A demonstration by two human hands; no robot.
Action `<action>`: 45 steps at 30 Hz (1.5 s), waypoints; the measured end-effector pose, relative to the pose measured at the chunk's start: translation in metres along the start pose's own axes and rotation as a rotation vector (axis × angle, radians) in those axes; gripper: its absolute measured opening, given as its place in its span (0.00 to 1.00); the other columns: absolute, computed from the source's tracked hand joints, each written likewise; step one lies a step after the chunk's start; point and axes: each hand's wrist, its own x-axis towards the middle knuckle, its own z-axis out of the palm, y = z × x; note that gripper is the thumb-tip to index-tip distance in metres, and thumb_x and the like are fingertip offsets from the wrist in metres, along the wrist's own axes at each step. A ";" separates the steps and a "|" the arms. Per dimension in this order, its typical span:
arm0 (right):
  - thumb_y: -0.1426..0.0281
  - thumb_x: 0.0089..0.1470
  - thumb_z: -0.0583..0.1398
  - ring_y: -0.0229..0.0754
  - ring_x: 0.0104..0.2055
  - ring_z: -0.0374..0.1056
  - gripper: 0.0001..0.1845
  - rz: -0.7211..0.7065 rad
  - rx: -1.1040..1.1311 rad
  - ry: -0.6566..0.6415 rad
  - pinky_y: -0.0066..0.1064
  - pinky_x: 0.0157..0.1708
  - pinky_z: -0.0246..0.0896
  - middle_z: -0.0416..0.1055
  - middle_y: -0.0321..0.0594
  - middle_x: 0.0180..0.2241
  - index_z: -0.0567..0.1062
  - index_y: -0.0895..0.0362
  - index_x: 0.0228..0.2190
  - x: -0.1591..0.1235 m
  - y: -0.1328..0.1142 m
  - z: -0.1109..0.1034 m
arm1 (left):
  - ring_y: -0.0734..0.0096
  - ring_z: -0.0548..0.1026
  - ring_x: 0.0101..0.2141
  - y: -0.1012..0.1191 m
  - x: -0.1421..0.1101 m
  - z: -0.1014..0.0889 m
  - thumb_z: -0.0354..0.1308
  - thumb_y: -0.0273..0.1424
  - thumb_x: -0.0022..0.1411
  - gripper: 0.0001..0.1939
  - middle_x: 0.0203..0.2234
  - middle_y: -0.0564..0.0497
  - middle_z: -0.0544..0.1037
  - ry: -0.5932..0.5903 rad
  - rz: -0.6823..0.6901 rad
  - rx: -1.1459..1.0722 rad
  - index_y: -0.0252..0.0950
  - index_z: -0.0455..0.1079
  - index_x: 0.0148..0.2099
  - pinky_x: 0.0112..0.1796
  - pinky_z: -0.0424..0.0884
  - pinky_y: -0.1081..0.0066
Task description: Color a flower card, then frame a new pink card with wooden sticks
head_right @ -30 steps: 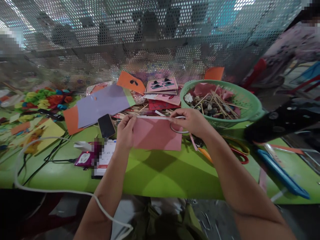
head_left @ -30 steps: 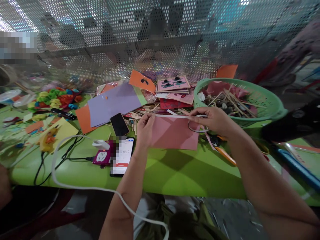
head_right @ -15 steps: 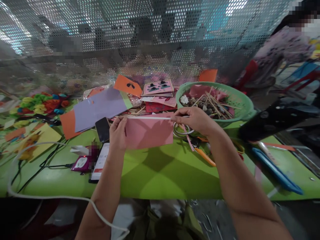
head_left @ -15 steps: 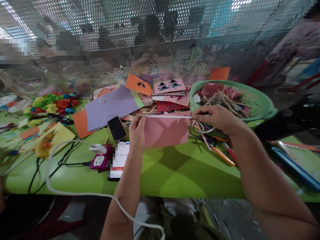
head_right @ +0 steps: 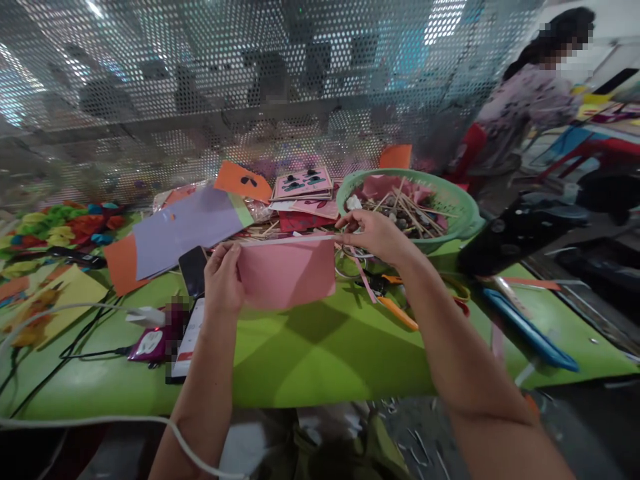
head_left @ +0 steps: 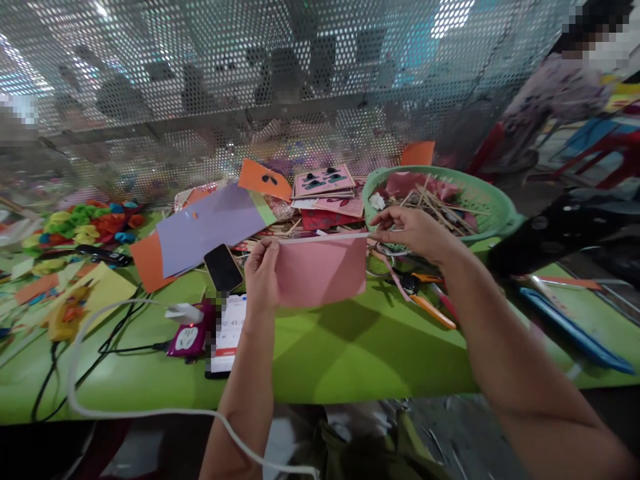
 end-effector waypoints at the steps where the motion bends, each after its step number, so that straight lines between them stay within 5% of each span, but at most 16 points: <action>1: 0.37 0.35 0.74 0.45 0.34 0.71 0.36 0.003 0.028 -0.028 0.38 0.37 0.65 0.78 0.39 0.30 0.83 0.53 0.34 0.000 -0.001 0.001 | 0.74 0.66 0.31 0.000 0.000 0.000 0.69 0.37 0.55 0.11 0.27 0.56 0.71 0.001 -0.004 -0.007 0.38 0.72 0.31 0.38 0.65 0.74; 10: 0.45 0.39 0.74 0.41 0.28 0.68 0.25 0.036 0.140 -0.090 0.36 0.31 0.65 0.80 0.38 0.27 0.86 0.52 0.31 -0.001 -0.006 0.005 | 0.73 0.68 0.30 0.003 0.001 -0.003 0.70 0.38 0.54 0.11 0.25 0.57 0.70 0.017 -0.024 -0.009 0.38 0.73 0.32 0.37 0.66 0.74; 27: 0.43 0.29 0.77 0.41 0.28 0.67 0.29 0.056 0.225 -0.041 0.36 0.34 0.64 0.76 0.37 0.24 0.82 0.53 0.23 -0.003 -0.018 0.009 | 0.75 0.70 0.30 0.001 0.004 -0.007 0.72 0.38 0.53 0.12 0.27 0.56 0.74 -0.005 -0.024 -0.039 0.38 0.74 0.32 0.36 0.66 0.74; 45: 0.40 0.36 0.74 0.41 0.28 0.67 0.29 0.017 0.149 -0.045 0.36 0.32 0.65 0.76 0.38 0.25 0.80 0.53 0.24 -0.004 -0.015 0.008 | 0.75 0.67 0.28 0.006 0.002 -0.004 0.72 0.38 0.49 0.11 0.24 0.56 0.72 0.029 -0.028 -0.036 0.37 0.76 0.30 0.34 0.65 0.75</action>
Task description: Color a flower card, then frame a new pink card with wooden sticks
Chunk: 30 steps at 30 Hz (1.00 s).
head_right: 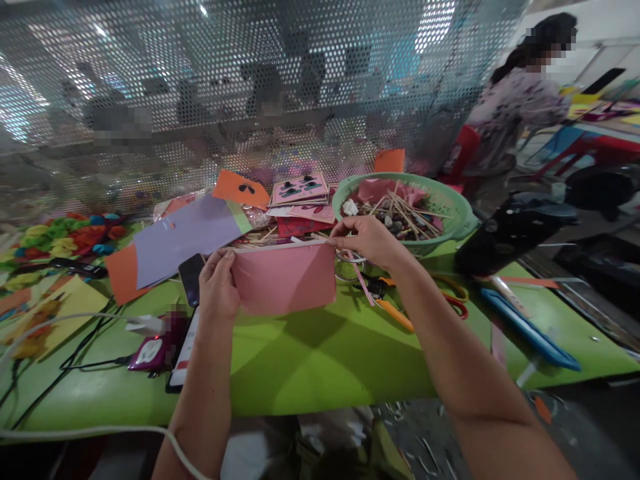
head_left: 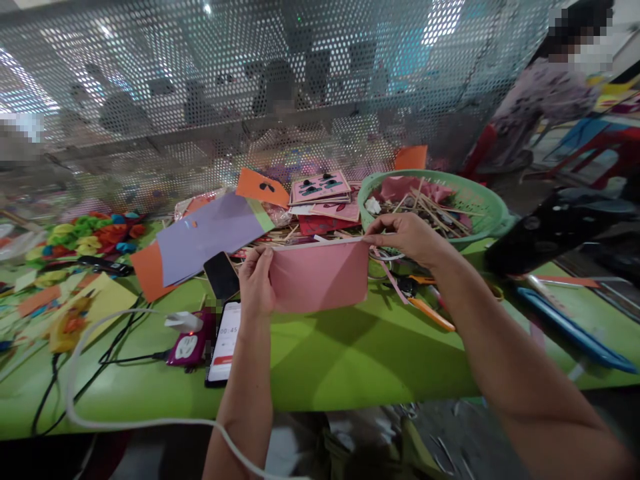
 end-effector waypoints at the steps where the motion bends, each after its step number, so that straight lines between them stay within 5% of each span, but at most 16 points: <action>1: 0.40 0.37 0.74 0.42 0.28 0.68 0.29 -0.002 -0.005 -0.002 0.36 0.32 0.66 0.76 0.38 0.25 0.80 0.53 0.24 0.000 0.000 0.000 | 0.75 0.67 0.28 0.000 0.000 0.000 0.71 0.38 0.50 0.11 0.24 0.57 0.72 0.000 0.000 0.005 0.37 0.76 0.30 0.34 0.65 0.75; 19: 0.40 0.35 0.74 0.43 0.30 0.68 0.29 -0.003 -0.054 0.009 0.37 0.35 0.64 0.76 0.38 0.26 0.80 0.52 0.23 -0.002 -0.007 -0.001 | 0.75 0.69 0.30 -0.001 0.000 0.002 0.71 0.37 0.48 0.11 0.26 0.56 0.75 0.041 0.002 -0.007 0.37 0.74 0.29 0.36 0.67 0.75; 25: 0.40 0.34 0.72 0.45 0.33 0.67 0.30 -0.003 -0.076 0.011 0.40 0.40 0.61 0.75 0.40 0.25 0.79 0.55 0.23 -0.005 -0.011 -0.002 | 0.77 0.64 0.26 0.002 -0.001 -0.001 0.71 0.39 0.48 0.13 0.23 0.58 0.69 -0.039 -0.040 0.054 0.38 0.72 0.28 0.29 0.62 0.76; 30: 0.41 0.32 0.72 0.45 0.32 0.65 0.30 0.018 -0.097 0.031 0.40 0.39 0.60 0.74 0.41 0.25 0.79 0.55 0.22 -0.007 -0.012 -0.003 | 0.75 0.70 0.28 0.006 0.000 -0.005 0.72 0.39 0.50 0.13 0.26 0.54 0.76 -0.177 -0.031 0.205 0.38 0.79 0.36 0.31 0.65 0.75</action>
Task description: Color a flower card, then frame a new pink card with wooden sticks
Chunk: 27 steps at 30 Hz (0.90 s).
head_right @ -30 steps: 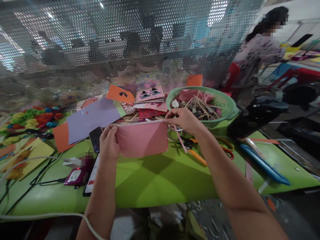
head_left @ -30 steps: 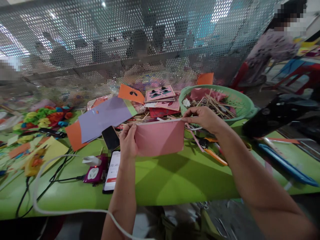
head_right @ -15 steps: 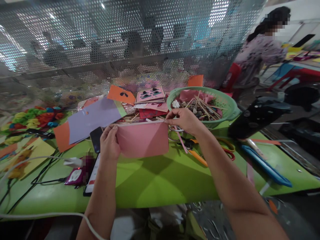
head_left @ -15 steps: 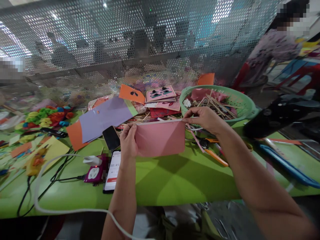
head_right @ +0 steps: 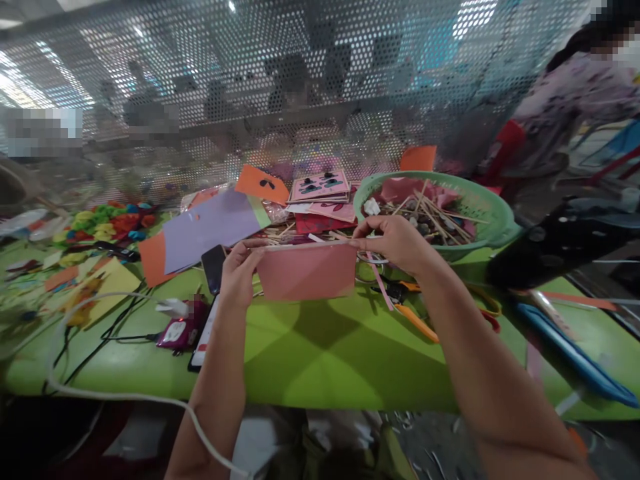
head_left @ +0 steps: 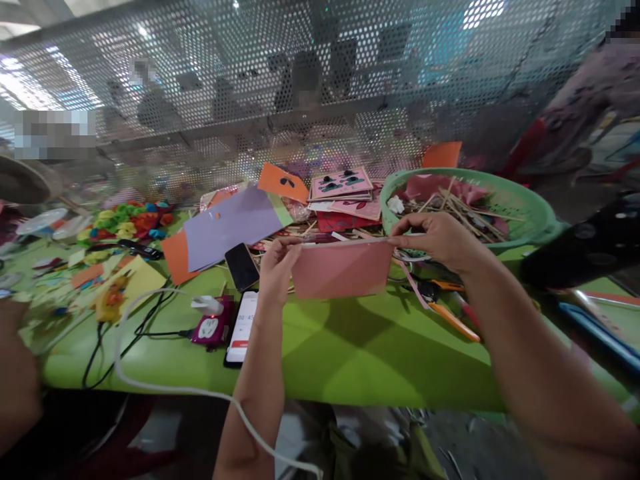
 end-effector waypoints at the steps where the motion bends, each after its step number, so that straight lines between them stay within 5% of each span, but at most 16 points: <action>1: 0.41 0.32 0.71 0.45 0.31 0.65 0.30 0.000 -0.005 0.007 0.40 0.38 0.60 0.75 0.41 0.25 0.79 0.55 0.22 0.000 0.000 0.000 | 0.74 0.71 0.28 0.001 0.001 -0.001 0.73 0.39 0.50 0.14 0.26 0.53 0.78 -0.032 0.003 0.039 0.38 0.80 0.37 0.31 0.66 0.74; 8: 0.45 0.36 0.70 0.46 0.31 0.66 0.24 -0.013 -0.047 -0.021 0.41 0.38 0.61 0.75 0.42 0.25 0.79 0.53 0.22 -0.004 -0.004 -0.004 | 0.62 0.82 0.37 0.027 0.003 -0.002 0.67 0.33 0.59 0.04 0.34 0.48 0.86 -0.267 0.183 0.419 0.41 0.83 0.35 0.42 0.75 0.66; 14: 0.43 0.37 0.70 0.50 0.34 0.69 0.26 -0.039 -0.096 -0.041 0.44 0.42 0.61 0.77 0.43 0.26 0.79 0.53 0.23 -0.008 -0.012 -0.006 | 0.58 0.82 0.37 0.048 0.001 0.009 0.64 0.30 0.64 0.08 0.33 0.49 0.87 -0.377 0.263 0.758 0.43 0.83 0.34 0.39 0.71 0.65; 27: 0.42 0.40 0.71 0.50 0.36 0.71 0.28 -0.073 -0.066 -0.082 0.43 0.43 0.62 0.80 0.45 0.30 0.80 0.55 0.25 -0.013 -0.013 -0.006 | 0.58 0.82 0.37 0.061 0.002 0.035 0.62 0.26 0.63 0.09 0.34 0.48 0.87 -0.478 0.211 0.832 0.42 0.83 0.32 0.38 0.67 0.66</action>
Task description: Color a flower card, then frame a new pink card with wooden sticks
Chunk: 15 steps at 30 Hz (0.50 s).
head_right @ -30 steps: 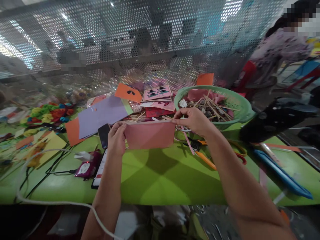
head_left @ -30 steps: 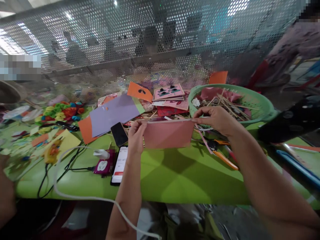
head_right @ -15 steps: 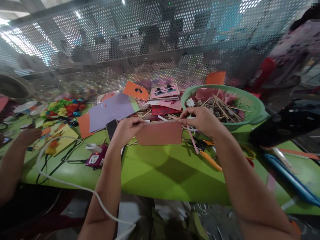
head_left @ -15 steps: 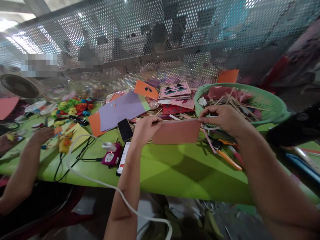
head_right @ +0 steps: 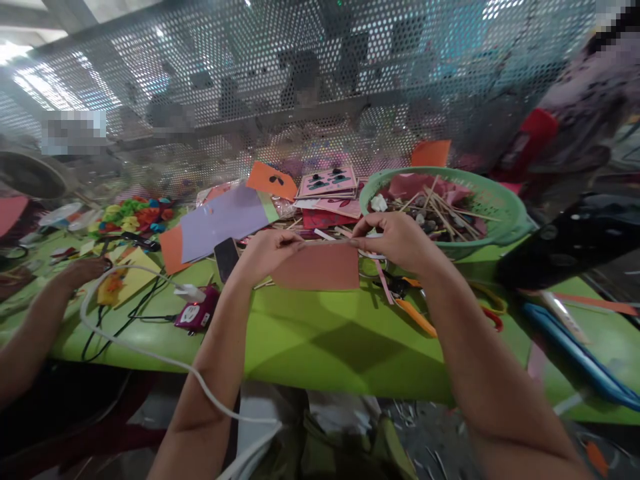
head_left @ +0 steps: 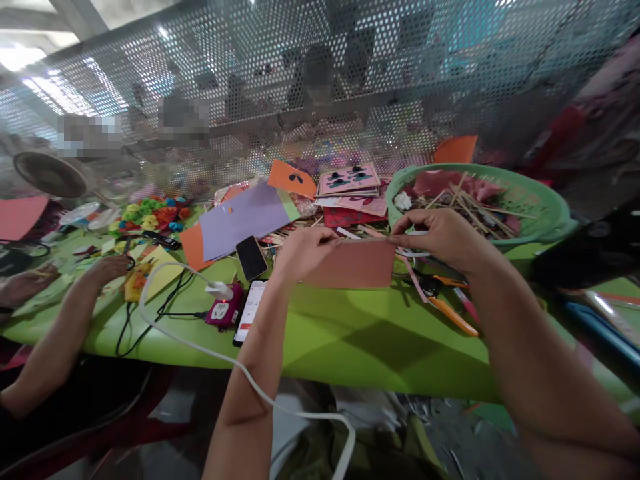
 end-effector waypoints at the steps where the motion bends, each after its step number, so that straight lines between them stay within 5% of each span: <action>1: 0.42 0.40 0.71 0.50 0.36 0.71 0.27 -0.004 0.009 0.005 0.43 0.43 0.62 0.80 0.45 0.30 0.80 0.55 0.25 -0.001 0.000 0.000 | 0.58 0.82 0.37 0.001 0.001 0.001 0.62 0.26 0.62 0.09 0.34 0.48 0.87 -0.002 0.007 0.000 0.42 0.83 0.32 0.38 0.67 0.66; 15: 0.44 0.46 0.70 0.51 0.35 0.75 0.23 -0.108 -0.002 0.020 0.41 0.41 0.66 0.80 0.41 0.29 0.81 0.51 0.25 -0.003 0.001 0.002 | 0.59 0.81 0.37 0.021 0.007 0.011 0.60 0.31 0.65 0.10 0.34 0.48 0.87 -0.060 0.078 0.071 0.41 0.83 0.36 0.37 0.66 0.66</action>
